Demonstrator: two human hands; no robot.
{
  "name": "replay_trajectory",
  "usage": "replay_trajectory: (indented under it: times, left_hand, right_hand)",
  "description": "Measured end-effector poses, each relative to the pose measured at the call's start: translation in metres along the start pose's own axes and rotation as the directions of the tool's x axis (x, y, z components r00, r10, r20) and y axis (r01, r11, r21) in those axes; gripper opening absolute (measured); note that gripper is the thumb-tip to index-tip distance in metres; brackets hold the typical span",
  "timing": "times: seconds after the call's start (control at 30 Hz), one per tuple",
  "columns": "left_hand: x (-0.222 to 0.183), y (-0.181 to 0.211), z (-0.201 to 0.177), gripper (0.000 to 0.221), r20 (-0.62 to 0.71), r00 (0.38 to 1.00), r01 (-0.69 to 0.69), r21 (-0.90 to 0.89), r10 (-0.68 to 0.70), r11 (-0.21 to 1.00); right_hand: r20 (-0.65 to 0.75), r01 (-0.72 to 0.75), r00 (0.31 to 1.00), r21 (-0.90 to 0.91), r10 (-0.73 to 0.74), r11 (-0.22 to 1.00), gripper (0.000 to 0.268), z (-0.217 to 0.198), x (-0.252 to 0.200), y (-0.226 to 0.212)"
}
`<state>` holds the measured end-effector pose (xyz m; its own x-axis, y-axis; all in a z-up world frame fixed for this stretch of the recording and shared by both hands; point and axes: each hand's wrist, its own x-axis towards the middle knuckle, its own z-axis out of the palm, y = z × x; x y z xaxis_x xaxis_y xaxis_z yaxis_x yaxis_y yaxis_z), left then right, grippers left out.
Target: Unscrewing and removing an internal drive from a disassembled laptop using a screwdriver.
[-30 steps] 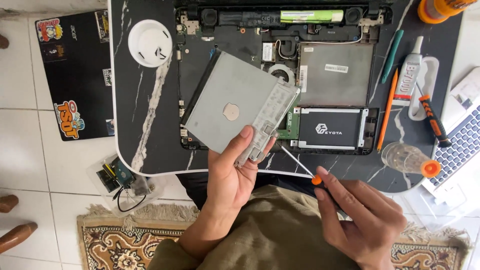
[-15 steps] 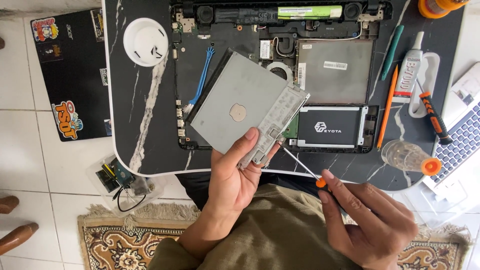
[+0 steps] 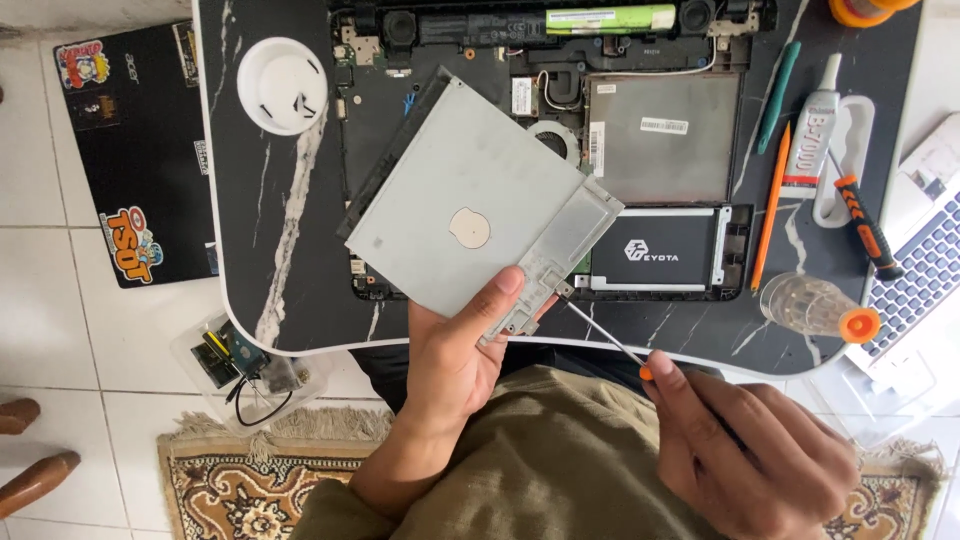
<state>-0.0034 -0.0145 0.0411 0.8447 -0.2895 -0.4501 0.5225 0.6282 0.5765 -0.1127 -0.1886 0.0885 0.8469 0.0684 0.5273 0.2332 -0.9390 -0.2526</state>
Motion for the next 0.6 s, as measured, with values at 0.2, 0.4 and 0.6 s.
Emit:
replay_trajectory:
  times: [0.2,0.4,0.6]
  left_hand:
    - [-0.002,-0.001,-0.005,0.061,0.112,0.991,-0.072,-0.033,0.075,0.997]
    - [-0.002,0.003,-0.009,0.066,0.102,0.989,-0.105,0.005,0.104,0.994]
    - [0.003,0.0,-0.014,0.063,0.08,0.984,-0.159,0.02,0.157,0.987]
  right_hand:
    - [0.272,-0.498,0.857,0.221,0.437,0.839,0.024,-0.006,-0.009,-0.014]
    - [0.792,-0.893,0.284,0.424,0.541,-0.151,0.038,0.0,-0.016,0.007]
    - [0.136,-0.538,0.838,0.37,0.528,0.758,0.013,0.013,-0.004,-0.018]
